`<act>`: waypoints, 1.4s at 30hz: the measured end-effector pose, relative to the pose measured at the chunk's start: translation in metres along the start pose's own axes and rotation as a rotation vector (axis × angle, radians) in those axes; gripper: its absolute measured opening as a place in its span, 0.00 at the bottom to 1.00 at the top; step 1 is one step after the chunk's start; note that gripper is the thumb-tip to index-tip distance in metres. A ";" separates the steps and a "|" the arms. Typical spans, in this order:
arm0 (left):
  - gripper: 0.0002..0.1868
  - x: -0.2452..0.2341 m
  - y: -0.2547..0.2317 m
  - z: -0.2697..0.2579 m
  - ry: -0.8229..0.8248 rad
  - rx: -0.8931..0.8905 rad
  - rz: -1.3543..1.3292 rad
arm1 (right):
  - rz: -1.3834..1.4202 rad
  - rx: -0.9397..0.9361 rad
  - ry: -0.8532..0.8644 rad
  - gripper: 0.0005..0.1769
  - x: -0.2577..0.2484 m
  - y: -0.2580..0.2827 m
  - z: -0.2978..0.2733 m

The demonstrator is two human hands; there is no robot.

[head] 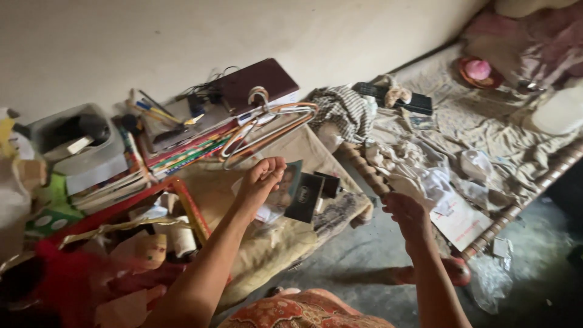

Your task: The person inspects and sorts various personal belongings, including a photo, small boxes, and fabric on a table and bed.

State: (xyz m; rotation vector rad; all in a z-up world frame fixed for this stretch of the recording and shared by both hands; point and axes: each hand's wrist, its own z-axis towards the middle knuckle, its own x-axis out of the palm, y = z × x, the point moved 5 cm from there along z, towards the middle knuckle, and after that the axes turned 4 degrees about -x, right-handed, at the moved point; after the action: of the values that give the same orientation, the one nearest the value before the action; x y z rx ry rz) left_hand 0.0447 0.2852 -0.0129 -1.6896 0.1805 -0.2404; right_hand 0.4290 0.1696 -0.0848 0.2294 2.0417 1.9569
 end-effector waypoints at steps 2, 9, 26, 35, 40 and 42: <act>0.17 -0.017 0.009 0.003 -0.018 0.020 0.000 | -0.022 -0.044 0.030 0.16 0.021 -0.002 0.010; 0.18 -0.049 0.026 -0.002 -0.048 0.034 0.032 | 0.000 -0.068 0.147 0.18 0.083 -0.001 0.032; 0.20 -0.018 0.052 -0.025 -0.325 0.003 -0.001 | 0.051 -0.042 0.544 0.17 0.126 0.002 0.081; 0.21 -0.011 0.067 -0.038 -0.414 0.044 -0.077 | -0.135 -0.076 0.589 0.17 0.101 0.007 0.087; 0.21 -0.015 0.083 -0.032 -0.466 0.091 0.020 | -0.160 -0.059 0.588 0.17 0.090 0.004 0.093; 0.21 -0.012 0.083 -0.034 -0.472 0.054 -0.026 | -0.130 -0.038 0.608 0.17 0.087 0.004 0.094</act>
State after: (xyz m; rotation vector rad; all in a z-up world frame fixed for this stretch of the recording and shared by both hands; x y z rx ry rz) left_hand 0.0255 0.2453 -0.0914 -1.6485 -0.1976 0.1365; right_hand 0.3767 0.2866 -0.0920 -0.5622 2.2797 2.1577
